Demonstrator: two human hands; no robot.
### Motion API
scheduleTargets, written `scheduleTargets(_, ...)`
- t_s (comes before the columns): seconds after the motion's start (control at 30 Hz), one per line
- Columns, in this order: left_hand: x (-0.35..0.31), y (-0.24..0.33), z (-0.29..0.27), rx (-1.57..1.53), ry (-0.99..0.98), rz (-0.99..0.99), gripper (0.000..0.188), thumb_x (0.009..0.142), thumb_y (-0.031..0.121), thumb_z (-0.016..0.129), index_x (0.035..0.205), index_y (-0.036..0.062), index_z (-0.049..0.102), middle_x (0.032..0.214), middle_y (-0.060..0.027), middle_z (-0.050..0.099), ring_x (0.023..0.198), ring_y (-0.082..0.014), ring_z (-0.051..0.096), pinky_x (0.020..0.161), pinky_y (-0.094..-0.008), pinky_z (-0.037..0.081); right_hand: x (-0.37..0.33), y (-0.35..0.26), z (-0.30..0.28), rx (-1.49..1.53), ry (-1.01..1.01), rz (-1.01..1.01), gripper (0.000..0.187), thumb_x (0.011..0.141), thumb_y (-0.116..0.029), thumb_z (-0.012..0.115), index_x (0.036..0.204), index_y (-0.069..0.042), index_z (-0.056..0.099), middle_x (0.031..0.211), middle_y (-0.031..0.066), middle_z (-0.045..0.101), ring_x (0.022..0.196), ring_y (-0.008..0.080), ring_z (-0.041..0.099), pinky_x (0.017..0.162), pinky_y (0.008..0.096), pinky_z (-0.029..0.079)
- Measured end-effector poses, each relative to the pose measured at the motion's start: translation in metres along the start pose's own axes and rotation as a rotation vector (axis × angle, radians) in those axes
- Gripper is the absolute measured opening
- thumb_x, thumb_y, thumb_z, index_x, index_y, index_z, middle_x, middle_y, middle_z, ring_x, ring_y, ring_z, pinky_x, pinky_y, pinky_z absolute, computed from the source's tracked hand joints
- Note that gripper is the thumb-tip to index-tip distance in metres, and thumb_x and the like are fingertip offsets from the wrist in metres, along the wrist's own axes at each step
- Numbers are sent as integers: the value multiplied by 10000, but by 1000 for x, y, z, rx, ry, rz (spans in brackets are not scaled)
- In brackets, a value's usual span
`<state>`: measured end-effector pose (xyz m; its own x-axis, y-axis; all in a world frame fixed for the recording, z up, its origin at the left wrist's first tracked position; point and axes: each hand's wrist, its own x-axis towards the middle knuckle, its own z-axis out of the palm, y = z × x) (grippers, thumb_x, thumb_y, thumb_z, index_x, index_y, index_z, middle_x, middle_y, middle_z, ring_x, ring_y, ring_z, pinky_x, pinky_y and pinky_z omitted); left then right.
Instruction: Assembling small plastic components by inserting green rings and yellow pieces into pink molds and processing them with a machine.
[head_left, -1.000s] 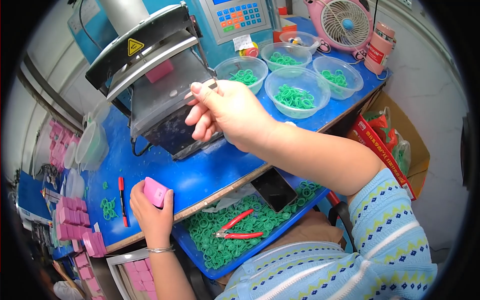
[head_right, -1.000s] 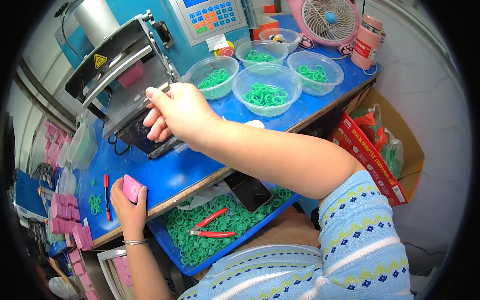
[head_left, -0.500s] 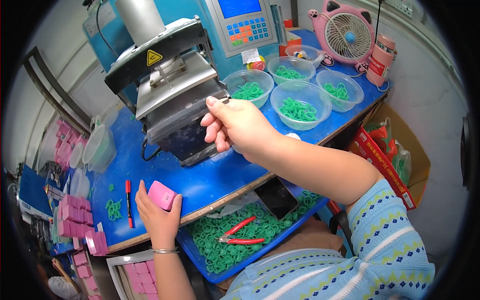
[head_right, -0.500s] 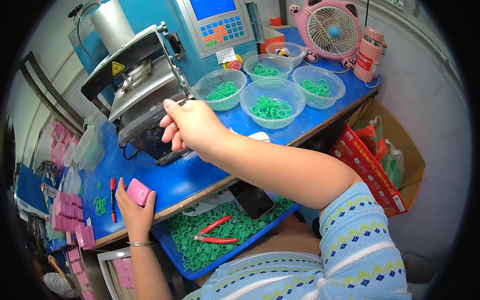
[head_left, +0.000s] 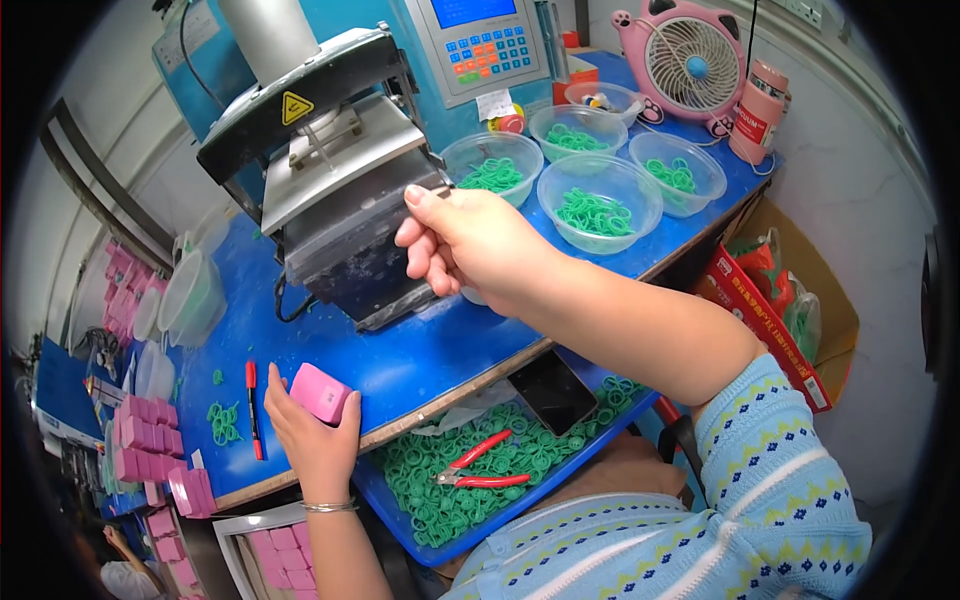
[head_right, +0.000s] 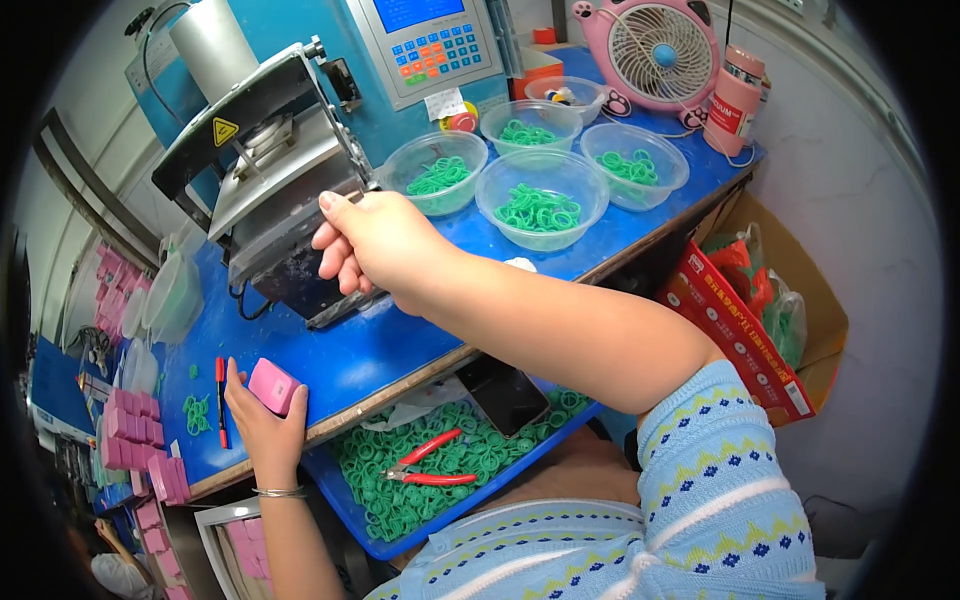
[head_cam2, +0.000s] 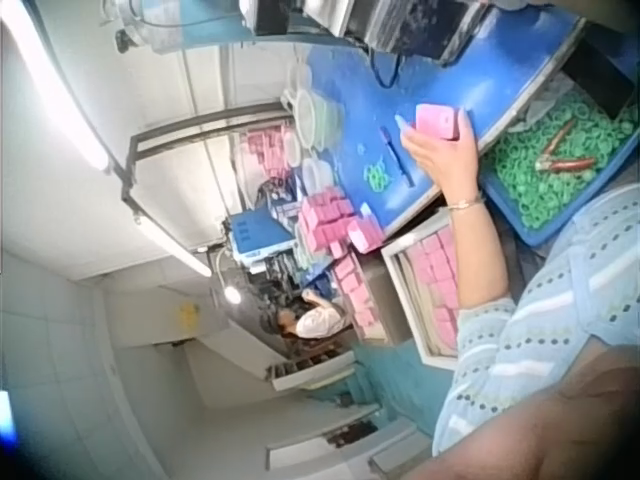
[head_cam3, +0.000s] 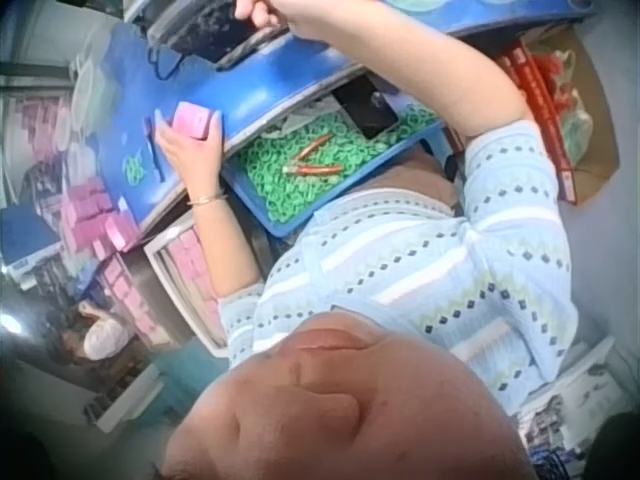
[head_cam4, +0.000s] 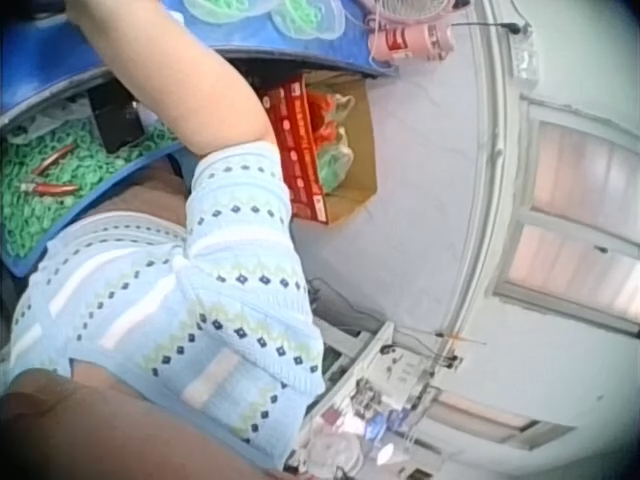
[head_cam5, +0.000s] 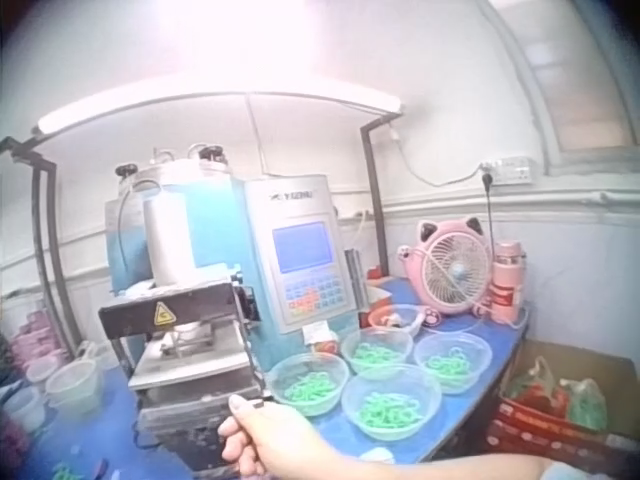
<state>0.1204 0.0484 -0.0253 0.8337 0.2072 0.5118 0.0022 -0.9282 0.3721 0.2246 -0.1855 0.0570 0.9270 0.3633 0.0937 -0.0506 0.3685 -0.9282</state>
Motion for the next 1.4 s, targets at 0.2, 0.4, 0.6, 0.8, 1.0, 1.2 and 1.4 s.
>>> scheduleTargets(0.2, -1, -15, -6, -95, -18, -36, 902, 650, 206, 754, 1353, -20, 237, 1088, -189, 503, 1021, -341, 490, 924, -402, 362, 10, 4, 2, -34, -10, -14, 390, 939, -352, 444, 800, -6, 564, 591, 81, 587, 412, 112, 514, 370, 219, 375)
scheduleTargets(0.4, -59, -31, -27, -70, 173, 309, 909, 571, 93, 771, 1332, 7, 281, 1213, -166, 428, 1021, -291, 502, 865, -386, 433, -19, 33, 7, -310, -168, -54, 382, 920, -377, 490, 721, -54, 532, 551, 12, 506, 430, 72, 442, 417, 207, 349)
scheduleTargets(0.6, -152, -155, -89, 436, 93, 62, 817, 591, 110, 741, 1279, -29, 322, 1230, -211, 416, 1136, -383, 415, 980, -451, 339, -52, 76, 20, -1317, -323, -460, 209, 742, -127, 674, 662, -20, 513, 583, 112, 495, 522, 258, 491, 480, 346, 365)
scheduleTargets(0.8, -245, -267, -162, 572, 152, -698, 825, 631, 123, 751, 1305, -50, 308, 1289, -235, 399, 1183, -362, 402, 1025, -406, 310, -52, 90, 24, -1367, -260, -618, 249, 703, -62, 694, 619, -32, 461, 567, 105, 462, 505, 265, 461, 469, 355, 342)
scheduleTargets(1.0, -270, -299, -169, 80, -25, -1235, 848, 658, 122, 748, 1347, -31, 278, 1329, -222, 402, 1103, -293, 504, 945, -359, 404, -51, 91, 24, -1359, -232, -603, 247, 706, -17, 684, 623, -22, 452, 563, 106, 442, 488, 253, 437, 458, 337, 325)
scheduleTargets(1.2, -288, -316, -186, 21, -70, -1201, 920, 635, 92, 734, 1391, 9, 217, 1304, -222, 441, 1103, -315, 518, 929, -360, 423, -51, 92, 25, -1370, -233, -605, 244, 716, -17, 680, 635, -19, 450, 566, 103, 439, 486, 241, 437, 458, 330, 324)
scheduleTargets(1.4, -304, -306, -200, 443, -572, -1089, 998, 562, 110, 765, 1393, 39, 216, 1235, -240, 477, 1112, -363, 500, 938, -379, 423, -51, 92, 26, -1346, -210, -604, 235, 728, -22, 672, 637, -17, 455, 564, 101, 438, 486, 235, 435, 460, 322, 324)
